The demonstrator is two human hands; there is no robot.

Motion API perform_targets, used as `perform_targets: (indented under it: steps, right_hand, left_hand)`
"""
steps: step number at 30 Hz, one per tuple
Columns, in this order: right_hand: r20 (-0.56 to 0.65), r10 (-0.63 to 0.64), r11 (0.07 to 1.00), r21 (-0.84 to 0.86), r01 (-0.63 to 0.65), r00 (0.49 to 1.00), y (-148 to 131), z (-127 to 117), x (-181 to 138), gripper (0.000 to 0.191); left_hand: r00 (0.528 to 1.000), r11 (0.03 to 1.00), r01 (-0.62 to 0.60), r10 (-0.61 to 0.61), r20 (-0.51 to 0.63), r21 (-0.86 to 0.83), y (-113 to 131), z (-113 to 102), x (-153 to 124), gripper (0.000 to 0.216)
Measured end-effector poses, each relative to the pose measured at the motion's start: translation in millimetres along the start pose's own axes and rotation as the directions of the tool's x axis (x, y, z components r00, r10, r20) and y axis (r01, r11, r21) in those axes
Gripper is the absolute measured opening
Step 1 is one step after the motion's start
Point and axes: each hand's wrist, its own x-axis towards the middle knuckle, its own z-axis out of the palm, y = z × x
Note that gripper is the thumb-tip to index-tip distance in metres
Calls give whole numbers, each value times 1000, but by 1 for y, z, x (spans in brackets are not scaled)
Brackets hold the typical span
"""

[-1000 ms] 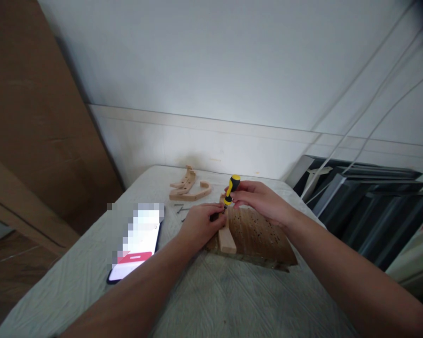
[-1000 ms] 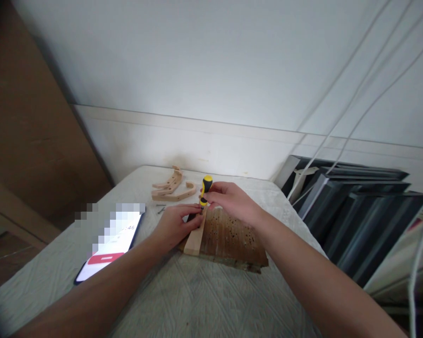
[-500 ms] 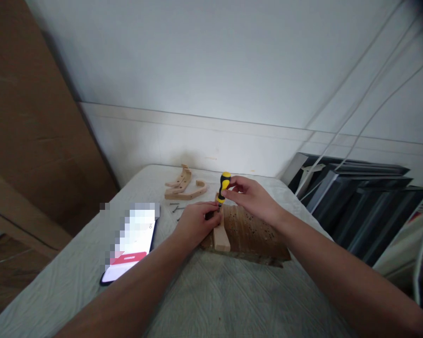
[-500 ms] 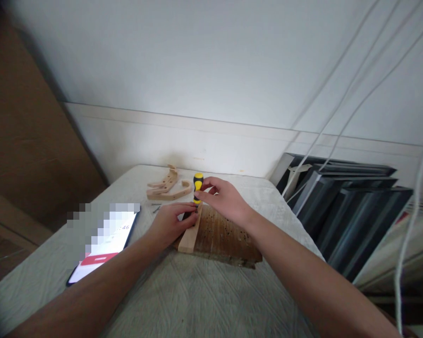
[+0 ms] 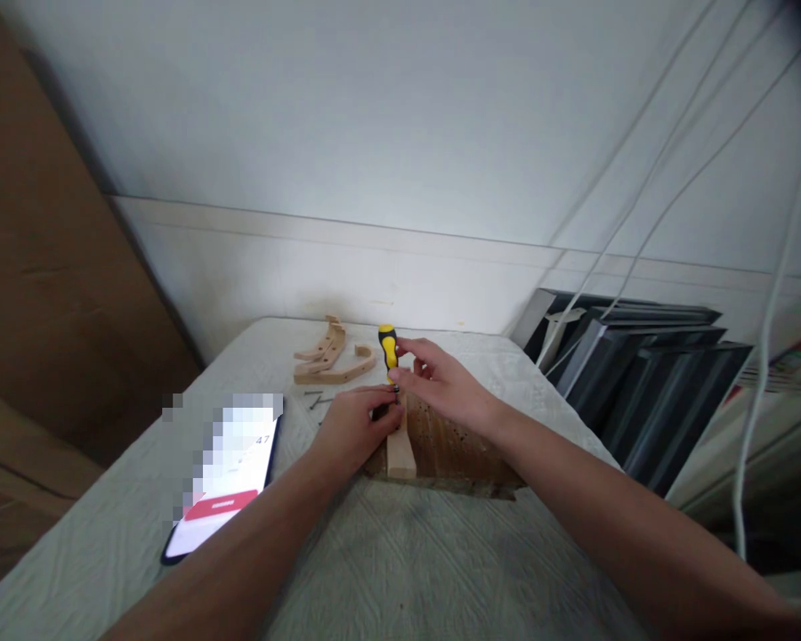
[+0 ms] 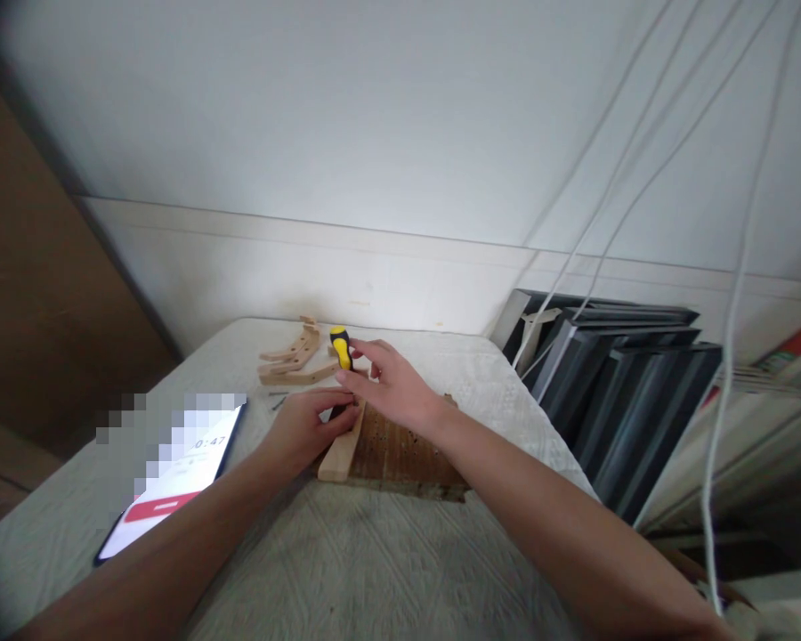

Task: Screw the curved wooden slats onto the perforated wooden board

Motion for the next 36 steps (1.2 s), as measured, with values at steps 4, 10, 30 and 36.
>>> perform_targets:
  steps: [4,10,30,36]
  right_hand:
    - [-1,50,996,68,-50,999,0,-1,0,30]
    - [22,28,996,85,-29,999,-4,-5,0,16]
    - [140,144,966,197,-170,980,-9,-17,1,25]
    - [300,139,891,377,-251,944,-7,-23,3,24]
  left_hand:
    - [1000,999,17,-17,-6,-28,-1,0,0,20]
    - [1000,998,16,-16,1,-53,0,0,0,21]
    - [999,998,27,-28,-16,-52,0,1,0,22]
    - [1000,998,6,-5,13,-59,-1,0,0,22]
